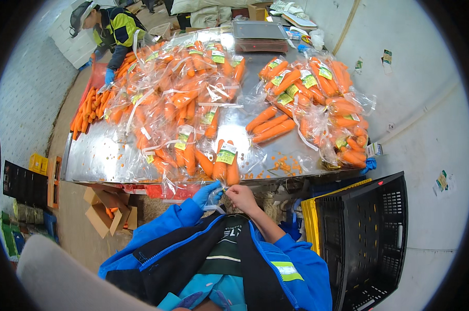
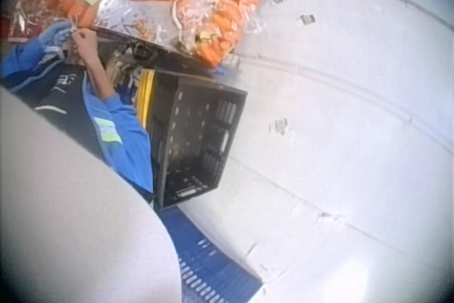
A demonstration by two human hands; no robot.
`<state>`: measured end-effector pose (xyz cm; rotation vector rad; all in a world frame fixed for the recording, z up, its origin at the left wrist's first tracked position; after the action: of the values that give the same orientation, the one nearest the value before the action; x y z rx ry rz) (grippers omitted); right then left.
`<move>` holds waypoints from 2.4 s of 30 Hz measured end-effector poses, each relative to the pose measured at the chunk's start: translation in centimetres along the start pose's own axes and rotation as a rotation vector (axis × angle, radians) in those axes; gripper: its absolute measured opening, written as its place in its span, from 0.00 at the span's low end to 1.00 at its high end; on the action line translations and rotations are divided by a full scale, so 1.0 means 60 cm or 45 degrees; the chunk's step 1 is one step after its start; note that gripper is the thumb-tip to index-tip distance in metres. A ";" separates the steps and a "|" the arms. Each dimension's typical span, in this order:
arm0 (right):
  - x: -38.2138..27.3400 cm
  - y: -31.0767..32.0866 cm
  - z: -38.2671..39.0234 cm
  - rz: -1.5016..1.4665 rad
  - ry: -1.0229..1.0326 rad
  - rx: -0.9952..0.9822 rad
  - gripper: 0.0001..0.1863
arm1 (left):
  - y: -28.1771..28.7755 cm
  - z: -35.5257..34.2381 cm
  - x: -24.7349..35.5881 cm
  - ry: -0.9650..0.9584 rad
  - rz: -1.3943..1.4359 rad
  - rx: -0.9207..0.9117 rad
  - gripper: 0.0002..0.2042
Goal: The person places carrots into plastic bags on a stainless steel table and seals each bag using a tape dispenser.
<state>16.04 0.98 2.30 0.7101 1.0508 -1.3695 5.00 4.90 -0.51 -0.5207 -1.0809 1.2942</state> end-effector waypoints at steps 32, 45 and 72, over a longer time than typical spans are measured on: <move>-0.117 -0.017 0.121 1.125 0.737 0.871 0.08 | -0.032 -0.054 -0.008 -0.127 -0.372 -0.039 0.06; -0.135 -0.023 0.121 1.045 0.716 0.897 0.10 | -0.037 -0.051 0.005 -0.113 -0.412 -0.030 0.08; -0.375 0.412 -0.044 1.059 0.783 1.082 0.25 | -0.129 -0.083 0.173 -0.378 -1.033 0.064 0.15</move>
<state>42.08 15.85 17.26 2.0243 0.4320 -0.8032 12.26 13.85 7.21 0.1669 -1.3102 0.6775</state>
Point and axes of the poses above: each hand's wrist, its own z-axis away from the middle knuckle, its own y-axis out of the back of the hand, x = y × z, the point moved 8 cm from there along -z, towards the middle knuckle, and after that the axes turned 15 degrees about -x, right-handed, at the moved point
